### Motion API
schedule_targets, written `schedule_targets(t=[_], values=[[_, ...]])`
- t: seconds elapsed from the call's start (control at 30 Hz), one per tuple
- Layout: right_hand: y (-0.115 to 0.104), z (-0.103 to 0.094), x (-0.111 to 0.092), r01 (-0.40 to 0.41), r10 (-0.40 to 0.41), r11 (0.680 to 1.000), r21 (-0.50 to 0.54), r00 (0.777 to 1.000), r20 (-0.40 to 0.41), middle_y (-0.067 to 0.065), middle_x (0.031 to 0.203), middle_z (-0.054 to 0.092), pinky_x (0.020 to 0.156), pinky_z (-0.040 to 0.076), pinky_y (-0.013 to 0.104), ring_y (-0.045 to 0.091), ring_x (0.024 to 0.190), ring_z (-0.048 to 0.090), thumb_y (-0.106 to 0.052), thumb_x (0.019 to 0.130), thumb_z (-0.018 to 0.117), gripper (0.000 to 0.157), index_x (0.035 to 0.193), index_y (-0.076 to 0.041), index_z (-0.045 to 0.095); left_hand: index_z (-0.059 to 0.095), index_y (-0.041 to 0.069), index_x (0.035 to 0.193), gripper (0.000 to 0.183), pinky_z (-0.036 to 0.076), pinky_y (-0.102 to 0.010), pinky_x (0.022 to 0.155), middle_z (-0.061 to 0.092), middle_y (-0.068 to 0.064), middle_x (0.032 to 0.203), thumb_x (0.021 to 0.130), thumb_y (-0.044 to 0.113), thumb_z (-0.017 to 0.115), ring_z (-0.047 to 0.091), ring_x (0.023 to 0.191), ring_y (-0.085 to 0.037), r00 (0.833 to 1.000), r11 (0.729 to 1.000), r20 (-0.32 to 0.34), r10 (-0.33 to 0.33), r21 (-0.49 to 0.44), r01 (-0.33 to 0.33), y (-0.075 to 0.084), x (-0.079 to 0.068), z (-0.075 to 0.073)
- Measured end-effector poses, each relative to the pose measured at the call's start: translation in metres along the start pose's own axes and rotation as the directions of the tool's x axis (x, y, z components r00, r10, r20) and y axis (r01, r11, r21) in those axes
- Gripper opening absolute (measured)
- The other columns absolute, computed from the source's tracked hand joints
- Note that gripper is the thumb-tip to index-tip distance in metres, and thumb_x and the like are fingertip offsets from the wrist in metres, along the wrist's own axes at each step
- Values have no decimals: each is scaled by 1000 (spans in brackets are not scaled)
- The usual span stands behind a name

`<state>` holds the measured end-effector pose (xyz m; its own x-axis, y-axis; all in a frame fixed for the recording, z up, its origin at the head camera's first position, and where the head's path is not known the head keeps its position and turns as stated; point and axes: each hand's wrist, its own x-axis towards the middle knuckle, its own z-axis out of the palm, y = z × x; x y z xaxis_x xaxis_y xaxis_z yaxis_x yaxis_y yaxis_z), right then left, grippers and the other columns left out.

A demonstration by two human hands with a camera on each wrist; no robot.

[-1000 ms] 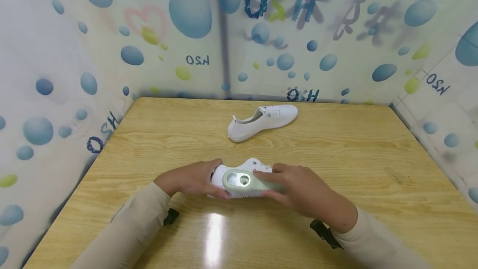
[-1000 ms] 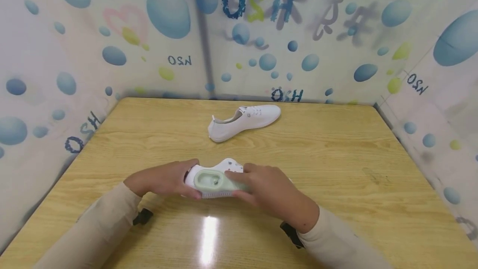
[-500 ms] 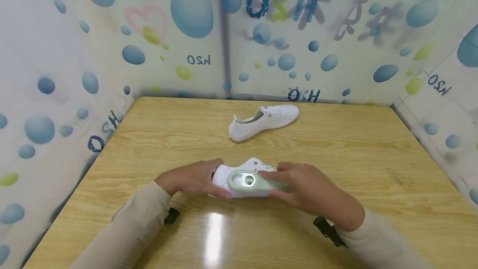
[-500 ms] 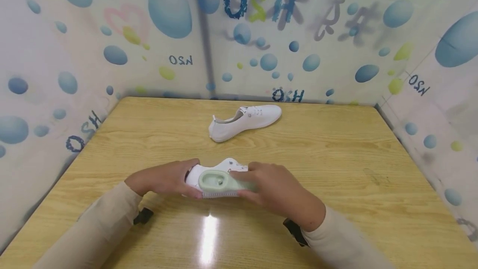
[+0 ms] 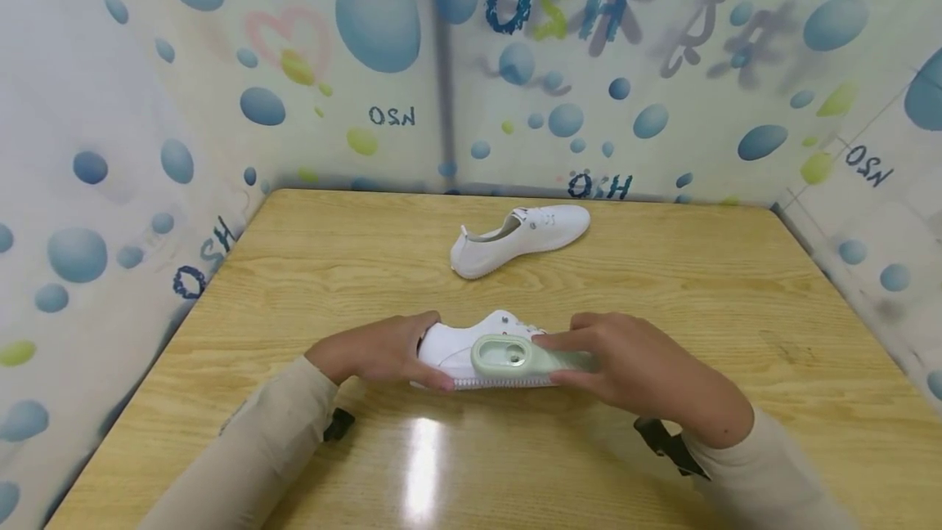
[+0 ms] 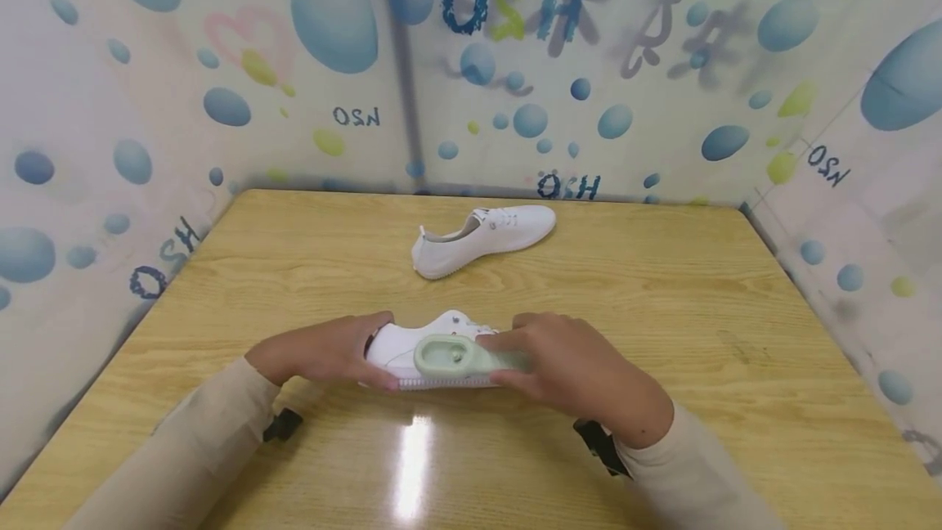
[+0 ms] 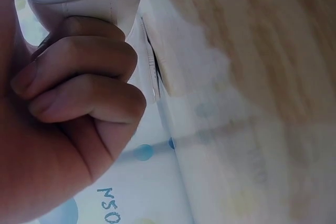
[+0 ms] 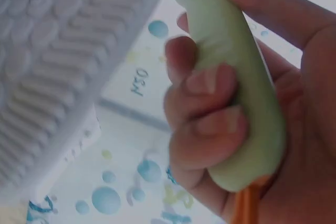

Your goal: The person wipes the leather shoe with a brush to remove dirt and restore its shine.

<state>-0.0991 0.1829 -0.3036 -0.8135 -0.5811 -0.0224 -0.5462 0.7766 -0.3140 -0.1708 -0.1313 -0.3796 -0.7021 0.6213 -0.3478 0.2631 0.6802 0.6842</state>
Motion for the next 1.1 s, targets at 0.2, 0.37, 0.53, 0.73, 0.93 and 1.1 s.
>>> schedule_targets(t=[0.2,0.37,0.53,0.73,0.93,1.1], values=[[-3,17,8,60,-67,997,-54,988,-142,-7,79,58,55,36,18,2,60,41,-42,91,72,37,124,-26,72,50,11,112,63,50,-31,69,62,-2,94,76,51,83,60,81,-14,1000,1000,3,7,-12,-7,-1,-1,0],[-6,32,16,111,-140,986,-122,955,-261,-4,79,59,52,34,17,1,58,39,-43,92,69,35,120,-23,74,50,10,110,60,50,-31,68,63,-2,92,78,47,84,60,80,-14,999,999,-2,38,-28,-38,-2,-1,1],[-4,21,12,67,-82,995,-76,974,-211,-5,85,65,54,38,18,0,61,44,-41,89,74,34,118,-23,75,50,11,113,63,50,-32,70,63,-2,94,76,50,83,60,82,-15,1000,999,5,21,-28,-21,-1,0,0],[2,-1,1,-29,30,999,25,997,-77,-13,78,65,57,38,20,1,63,44,-42,86,76,36,117,-24,75,50,12,113,64,49,-33,72,62,-1,95,76,52,83,59,84,-15,1000,1000,5,7,-13,-7,0,0,-1],[-1,10,5,42,-42,999,5,994,-104,-10,83,63,58,39,19,2,64,45,-41,87,76,36,120,-26,74,50,12,112,63,49,-32,71,63,-1,95,76,50,84,60,82,-15,1000,1000,3,11,-24,-11,-1,0,-1],[-7,23,11,128,-127,992,-2,984,-122,-5,89,65,58,41,18,2,65,47,-41,90,72,41,127,-23,69,51,12,113,62,51,-32,72,64,-1,96,76,49,84,61,84,-15,1000,998,1,17,-52,-17,-1,1,0]])
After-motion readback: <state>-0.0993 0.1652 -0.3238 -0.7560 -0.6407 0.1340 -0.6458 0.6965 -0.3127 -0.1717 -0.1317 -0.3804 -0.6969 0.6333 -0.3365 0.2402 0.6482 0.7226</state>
